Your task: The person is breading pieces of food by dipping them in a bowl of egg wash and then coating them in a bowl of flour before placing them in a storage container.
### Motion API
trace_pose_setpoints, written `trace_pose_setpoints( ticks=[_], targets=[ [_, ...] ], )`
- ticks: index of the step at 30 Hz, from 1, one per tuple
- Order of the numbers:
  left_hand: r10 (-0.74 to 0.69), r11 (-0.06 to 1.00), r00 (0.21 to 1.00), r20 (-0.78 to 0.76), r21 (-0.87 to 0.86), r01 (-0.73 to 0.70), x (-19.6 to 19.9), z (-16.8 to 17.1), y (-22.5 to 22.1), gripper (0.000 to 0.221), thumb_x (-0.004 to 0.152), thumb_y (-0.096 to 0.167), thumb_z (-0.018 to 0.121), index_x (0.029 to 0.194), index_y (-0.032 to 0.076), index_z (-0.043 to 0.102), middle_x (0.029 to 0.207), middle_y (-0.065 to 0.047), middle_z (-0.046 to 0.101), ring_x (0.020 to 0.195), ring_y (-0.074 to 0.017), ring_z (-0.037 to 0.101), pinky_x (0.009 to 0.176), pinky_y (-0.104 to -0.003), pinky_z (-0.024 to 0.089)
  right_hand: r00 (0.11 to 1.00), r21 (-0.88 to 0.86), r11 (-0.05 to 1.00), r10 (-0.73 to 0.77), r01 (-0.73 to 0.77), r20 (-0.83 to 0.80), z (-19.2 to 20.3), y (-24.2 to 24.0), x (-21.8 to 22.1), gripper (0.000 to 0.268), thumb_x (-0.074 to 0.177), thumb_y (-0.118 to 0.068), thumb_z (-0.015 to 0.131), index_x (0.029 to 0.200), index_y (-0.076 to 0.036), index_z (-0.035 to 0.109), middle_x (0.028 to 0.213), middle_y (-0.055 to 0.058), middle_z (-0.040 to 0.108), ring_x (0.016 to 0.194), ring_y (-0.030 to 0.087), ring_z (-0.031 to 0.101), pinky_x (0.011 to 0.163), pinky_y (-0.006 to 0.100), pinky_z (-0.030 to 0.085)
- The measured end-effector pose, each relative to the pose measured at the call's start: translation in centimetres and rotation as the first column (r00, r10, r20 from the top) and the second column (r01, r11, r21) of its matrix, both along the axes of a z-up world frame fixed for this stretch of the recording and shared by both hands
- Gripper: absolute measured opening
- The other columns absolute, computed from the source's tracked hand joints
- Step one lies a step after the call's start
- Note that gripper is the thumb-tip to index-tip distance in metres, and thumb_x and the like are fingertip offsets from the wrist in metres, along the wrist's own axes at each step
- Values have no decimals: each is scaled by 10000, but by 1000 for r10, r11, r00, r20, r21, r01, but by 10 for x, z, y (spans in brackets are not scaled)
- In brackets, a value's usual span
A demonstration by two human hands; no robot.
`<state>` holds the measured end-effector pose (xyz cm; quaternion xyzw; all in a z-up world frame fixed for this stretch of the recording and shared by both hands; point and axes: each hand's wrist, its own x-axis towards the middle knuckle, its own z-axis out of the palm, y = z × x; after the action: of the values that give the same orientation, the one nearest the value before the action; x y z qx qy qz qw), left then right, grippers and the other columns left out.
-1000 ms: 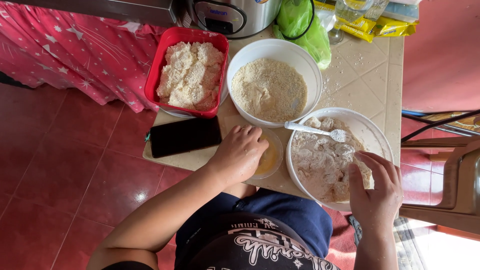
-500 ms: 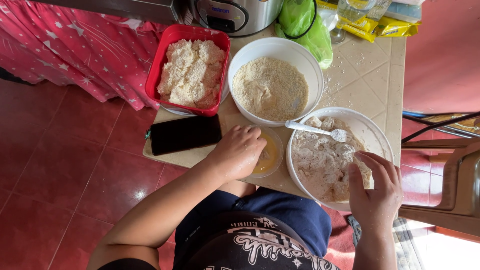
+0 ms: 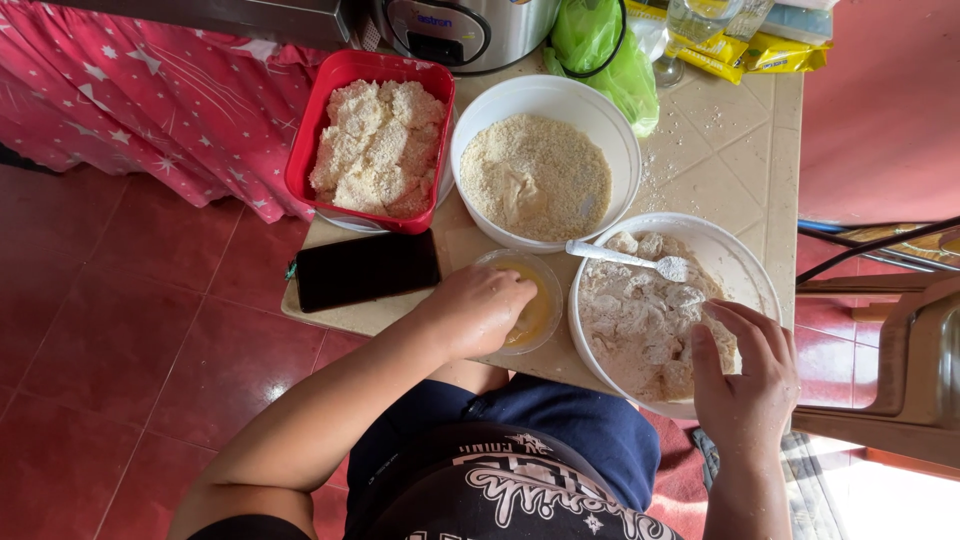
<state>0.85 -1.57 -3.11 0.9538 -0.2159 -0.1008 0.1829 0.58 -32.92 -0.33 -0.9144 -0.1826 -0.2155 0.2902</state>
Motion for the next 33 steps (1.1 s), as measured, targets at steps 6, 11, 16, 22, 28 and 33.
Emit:
trace_pose_setpoints(
  ticks=[6, 11, 16, 22, 28, 33],
  targets=[
    [95, 980, 969, 229, -190, -52, 3, 27, 10, 154, 837, -37, 666, 816, 85, 574, 779, -72, 636, 671, -317, 648, 527, -468, 491, 1000, -8, 1000, 2, -2, 15, -1, 0, 1, 186, 1055, -110, 687, 1218, -35, 736, 1252, 132, 710, 1156, 320, 641, 1003, 436, 504],
    [37, 990, 992, 119, -138, -21, -5, 16, 7, 148, 829, -58, 605, 849, 88, 598, 817, -76, 657, 716, -303, 642, 587, -468, 504, 1000, -9, 1000, 3, -3, 13, 1, 0, 0, 187, 1057, -117, 685, 1216, -30, 734, 1254, 132, 710, 1156, 320, 640, 998, 434, 503],
    [63, 985, 986, -155, -152, -86, -4, 27, 15, 219, 819, 216, 822, 948, 131, 666, 943, -50, 772, 818, -271, 730, 679, -437, 539, 1000, -12, 1000, 4, -4, 7, 1, 1, 0, 193, 1060, -117, 681, 1217, -19, 735, 1249, 140, 711, 1158, 324, 639, 997, 439, 504],
    [27, 995, 991, 131, -95, -14, -6, 4, 12, 65, 870, -29, 681, 894, 29, 664, 861, -115, 699, 739, -238, 680, 684, -402, 585, 1000, -6, 1000, -2, 2, 7, -1, 0, 0, 185, 1067, -124, 686, 1221, -33, 733, 1261, 123, 710, 1160, 312, 637, 997, 431, 502],
    [-3, 999, 975, 220, -42, 12, 0, -9, 4, 143, 758, 60, 751, 798, 64, 614, 825, -110, 617, 755, -331, 631, 669, -482, 527, 1000, -7, 1000, -8, 8, 19, -3, -1, 1, 193, 1058, -125, 688, 1220, -29, 732, 1256, 135, 713, 1165, 320, 641, 994, 436, 507],
    [-73, 997, 954, 292, -7, 78, 3, -18, -4, 170, 737, -51, 569, 757, 91, 660, 879, -126, 576, 859, -349, 583, 782, -481, 516, 1000, 7, 1000, -10, 10, 19, -2, -1, 0, 191, 1056, -128, 692, 1216, -34, 734, 1254, 126, 715, 1167, 311, 649, 988, 427, 513]
  ],
)
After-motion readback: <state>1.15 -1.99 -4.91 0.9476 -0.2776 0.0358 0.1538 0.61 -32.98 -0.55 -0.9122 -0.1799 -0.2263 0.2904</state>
